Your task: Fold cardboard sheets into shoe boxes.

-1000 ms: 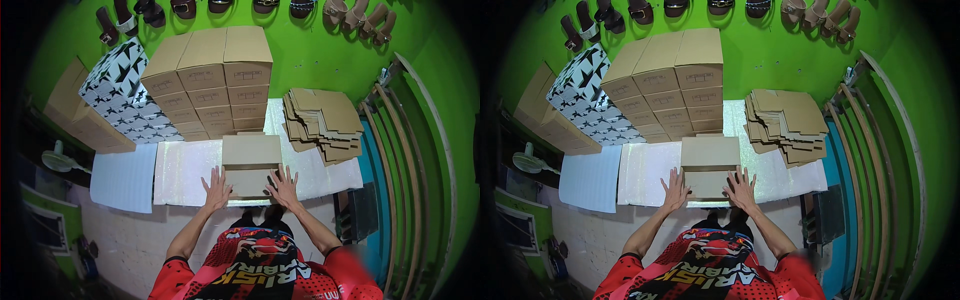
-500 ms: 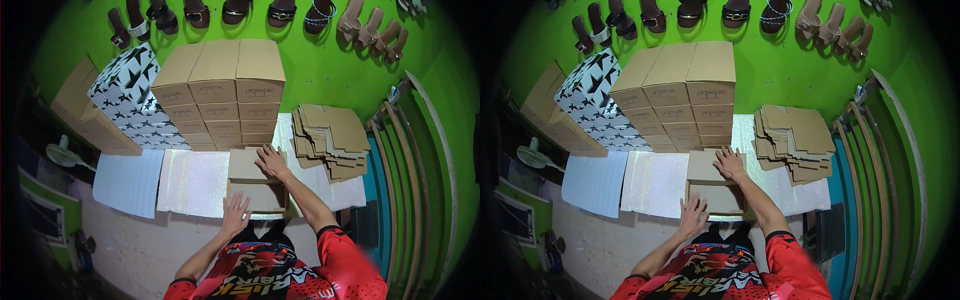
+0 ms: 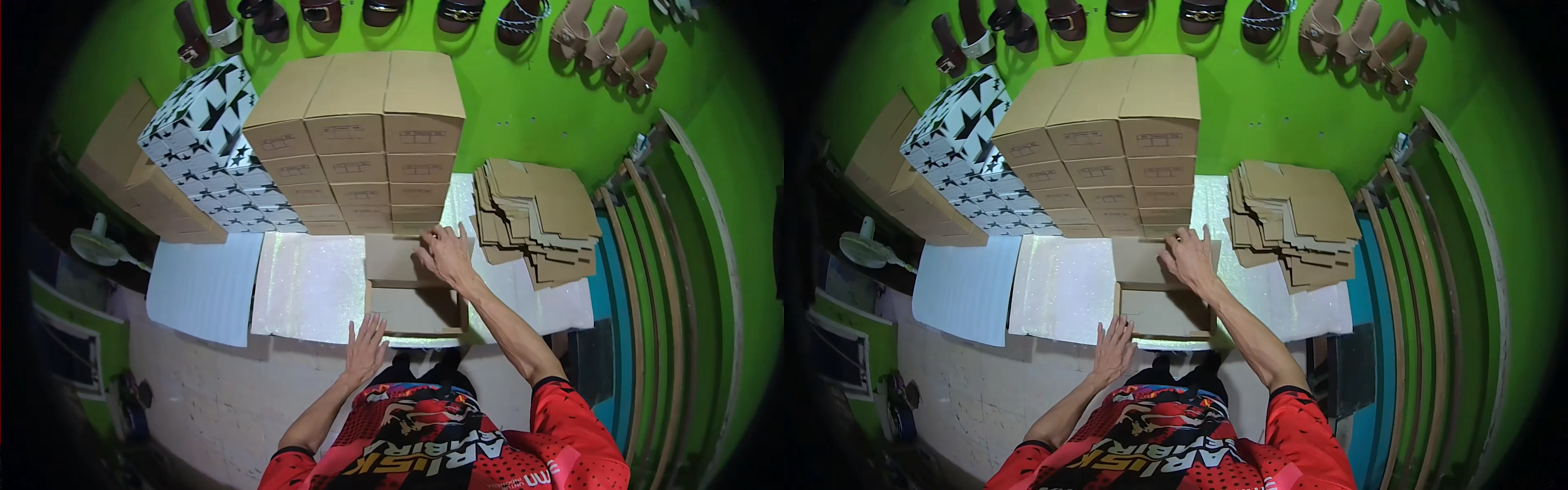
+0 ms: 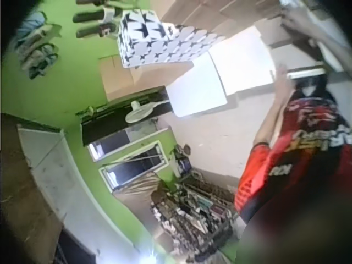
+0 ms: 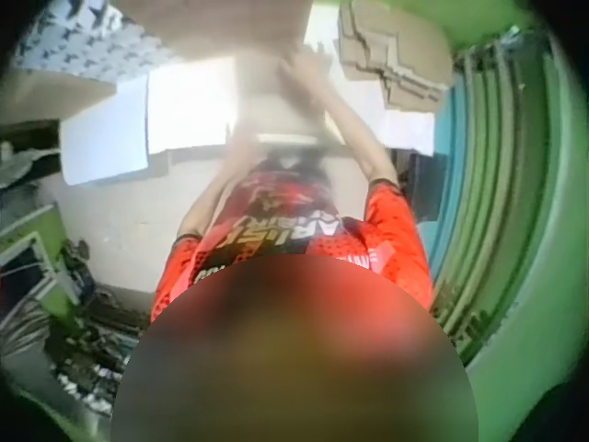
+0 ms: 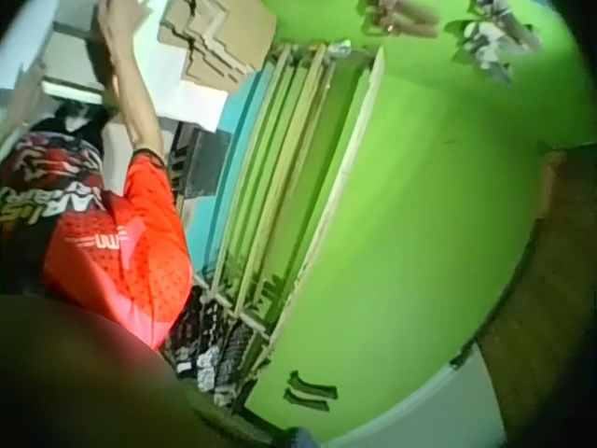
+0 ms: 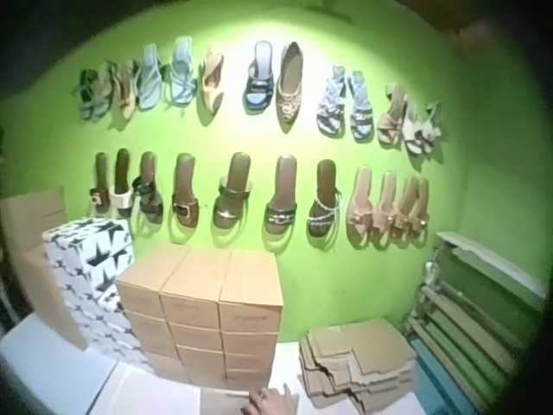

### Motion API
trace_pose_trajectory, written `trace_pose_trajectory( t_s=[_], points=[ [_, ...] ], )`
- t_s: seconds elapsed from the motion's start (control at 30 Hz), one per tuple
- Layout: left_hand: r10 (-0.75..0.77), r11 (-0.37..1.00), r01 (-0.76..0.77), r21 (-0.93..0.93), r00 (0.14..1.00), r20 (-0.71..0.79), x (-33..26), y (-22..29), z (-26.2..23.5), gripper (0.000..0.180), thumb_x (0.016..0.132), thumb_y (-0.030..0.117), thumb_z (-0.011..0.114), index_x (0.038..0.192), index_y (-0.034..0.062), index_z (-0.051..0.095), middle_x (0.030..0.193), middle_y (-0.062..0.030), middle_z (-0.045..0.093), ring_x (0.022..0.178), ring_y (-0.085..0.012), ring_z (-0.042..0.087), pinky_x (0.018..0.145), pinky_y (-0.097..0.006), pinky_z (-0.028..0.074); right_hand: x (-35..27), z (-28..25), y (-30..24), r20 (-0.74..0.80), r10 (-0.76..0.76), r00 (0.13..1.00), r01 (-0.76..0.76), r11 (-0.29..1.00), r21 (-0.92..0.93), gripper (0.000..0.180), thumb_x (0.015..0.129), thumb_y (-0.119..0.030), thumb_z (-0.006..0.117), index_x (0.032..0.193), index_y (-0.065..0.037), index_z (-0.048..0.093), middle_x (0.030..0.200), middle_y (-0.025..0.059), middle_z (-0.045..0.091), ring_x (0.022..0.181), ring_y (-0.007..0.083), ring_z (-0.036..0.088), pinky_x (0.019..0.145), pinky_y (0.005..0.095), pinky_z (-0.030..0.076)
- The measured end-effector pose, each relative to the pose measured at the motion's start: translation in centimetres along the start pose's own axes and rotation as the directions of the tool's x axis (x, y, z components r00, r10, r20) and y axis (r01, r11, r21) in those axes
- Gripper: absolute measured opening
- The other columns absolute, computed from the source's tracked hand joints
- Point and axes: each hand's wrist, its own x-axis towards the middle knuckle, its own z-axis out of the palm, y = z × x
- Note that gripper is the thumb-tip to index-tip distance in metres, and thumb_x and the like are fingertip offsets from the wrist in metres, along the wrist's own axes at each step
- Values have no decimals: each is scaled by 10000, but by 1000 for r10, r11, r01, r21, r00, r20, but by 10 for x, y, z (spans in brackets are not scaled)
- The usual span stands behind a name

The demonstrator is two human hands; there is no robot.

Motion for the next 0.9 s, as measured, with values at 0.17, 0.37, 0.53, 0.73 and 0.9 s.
trace_pose_trajectory(
  t_s=[0.17,0.37,0.53,0.73,0.9],
  points=[
    [-89,992,86,-94,996,-23,-14,-10,9,808,1030,324,603,1688,82,202,1738,-216,212,1622,-391,158,1258,-692,2,-71,-24,-41,-76,-56,996,65,990,122,283,967,-319,714,1110,-88,794,1115,115,687,1019,332,622,979,466,465],
    [-144,969,99,-225,970,-194,-30,-28,3,1071,956,466,689,1697,55,33,1743,-292,43,1639,-403,4,1226,-697,-123,-157,20,-46,18,-90,996,86,985,149,360,954,-366,725,1212,-114,733,1332,121,632,1277,332,567,1197,580,338],
    [82,993,-84,-79,996,-25,13,-23,-35,1042,842,599,770,1678,188,303,1750,-213,179,1626,-417,118,1219,-743,-72,-176,45,-25,66,-142,988,138,989,52,488,924,-457,744,1289,-136,698,1461,125,572,1384,335,501,1212,629,294],
    [217,974,-222,52,972,92,61,-23,-40,887,871,712,678,1623,308,437,1748,-119,249,1622,-366,170,1216,-779,32,-177,34,-3,190,-143,971,148,989,-10,688,913,-627,678,1474,-234,607,1631,84,453,1535,344,361,1248,729,139],
    [247,960,-227,-165,963,109,73,-33,-27,835,912,714,633,1617,306,446,1741,-106,267,1619,-356,181,1227,-764,108,-180,41,12,242,-100,965,92,995,44,640,969,-613,603,1519,-288,560,1655,59,422,1550,331,340,1247,729,142]
  ],
)
